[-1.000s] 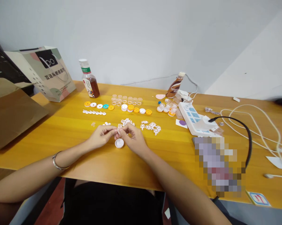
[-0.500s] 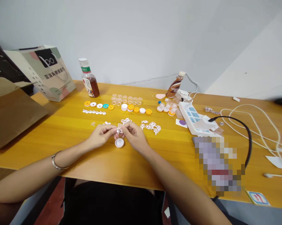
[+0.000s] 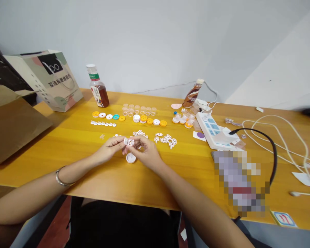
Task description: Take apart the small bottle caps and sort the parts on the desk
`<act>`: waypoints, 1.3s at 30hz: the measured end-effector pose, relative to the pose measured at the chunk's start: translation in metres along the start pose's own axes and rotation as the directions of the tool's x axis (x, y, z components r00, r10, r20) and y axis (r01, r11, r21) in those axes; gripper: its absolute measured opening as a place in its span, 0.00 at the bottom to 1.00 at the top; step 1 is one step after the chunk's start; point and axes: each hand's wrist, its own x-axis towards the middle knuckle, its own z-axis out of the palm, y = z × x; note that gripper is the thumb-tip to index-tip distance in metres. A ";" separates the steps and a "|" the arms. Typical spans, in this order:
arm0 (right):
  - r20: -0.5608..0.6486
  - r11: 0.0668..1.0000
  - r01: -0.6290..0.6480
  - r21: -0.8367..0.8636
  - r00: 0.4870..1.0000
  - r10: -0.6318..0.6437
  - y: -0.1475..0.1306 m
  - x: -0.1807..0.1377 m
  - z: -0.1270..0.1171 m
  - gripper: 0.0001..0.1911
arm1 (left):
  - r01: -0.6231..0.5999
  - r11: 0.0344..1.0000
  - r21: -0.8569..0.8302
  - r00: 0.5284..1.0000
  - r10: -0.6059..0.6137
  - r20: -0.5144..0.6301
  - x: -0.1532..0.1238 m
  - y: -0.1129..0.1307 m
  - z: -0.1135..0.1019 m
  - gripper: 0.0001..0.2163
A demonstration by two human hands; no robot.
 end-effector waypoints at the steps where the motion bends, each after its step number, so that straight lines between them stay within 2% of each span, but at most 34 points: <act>1: -0.002 1.000 0.008 -0.005 1.000 -0.008 0.000 0.000 0.000 0.10 | 0.003 1.000 0.009 1.000 -0.003 0.000 0.000 0.001 0.000 0.17; 5: -0.033 0.999 0.035 -0.011 0.999 -0.035 -0.003 0.000 0.002 0.10 | 0.005 0.999 0.052 1.000 -0.005 0.003 0.001 0.003 0.000 0.17; 10: -0.008 0.986 -0.097 0.134 0.995 0.099 -0.007 0.001 0.003 0.09 | -0.013 0.999 0.048 0.999 0.015 -0.033 0.000 0.001 0.001 0.18; 14: 0.048 0.964 -0.132 0.231 0.991 0.125 -0.009 0.002 0.004 0.10 | 0.027 0.993 -0.117 0.999 -0.030 -0.023 0.000 -0.007 0.002 0.16; 18: 0.050 0.983 -0.058 0.175 0.997 0.050 -0.010 0.000 0.004 0.10 | 0.072 0.956 -0.285 0.997 -0.070 0.018 0.001 -0.011 0.001 0.15; 21: 0.036 0.988 -0.029 0.151 0.999 0.023 -0.010 0.000 0.003 0.09 | 0.030 0.980 -0.198 0.999 -0.026 0.023 0.001 -0.008 0.000 0.16; 24: 0.047 0.970 -0.121 0.211 0.992 0.113 -0.009 0.001 0.002 0.09 | 0.000 1.000 -0.023 1.000 0.000 -0.002 0.001 -0.003 -0.002 0.16; 26: 0.055 0.961 -0.165 0.222 0.986 0.157 -0.009 0.002 0.001 0.10 | 0.015 0.999 0.032 1.000 -0.014 -0.016 0.001 -0.002 -0.002 0.16; 31: 0.015 0.992 -0.074 0.104 0.997 0.073 -0.008 0.004 -0.002 0.11 | 0.031 0.999 0.020 1.000 -0.031 0.000 0.002 -0.002 -0.002 0.17; 39: 0.023 0.999 -0.036 -0.008 0.999 0.036 -0.006 0.006 -0.005 0.10 | 0.011 0.998 0.058 0.998 -0.015 0.060 0.003 0.000 -0.007 0.16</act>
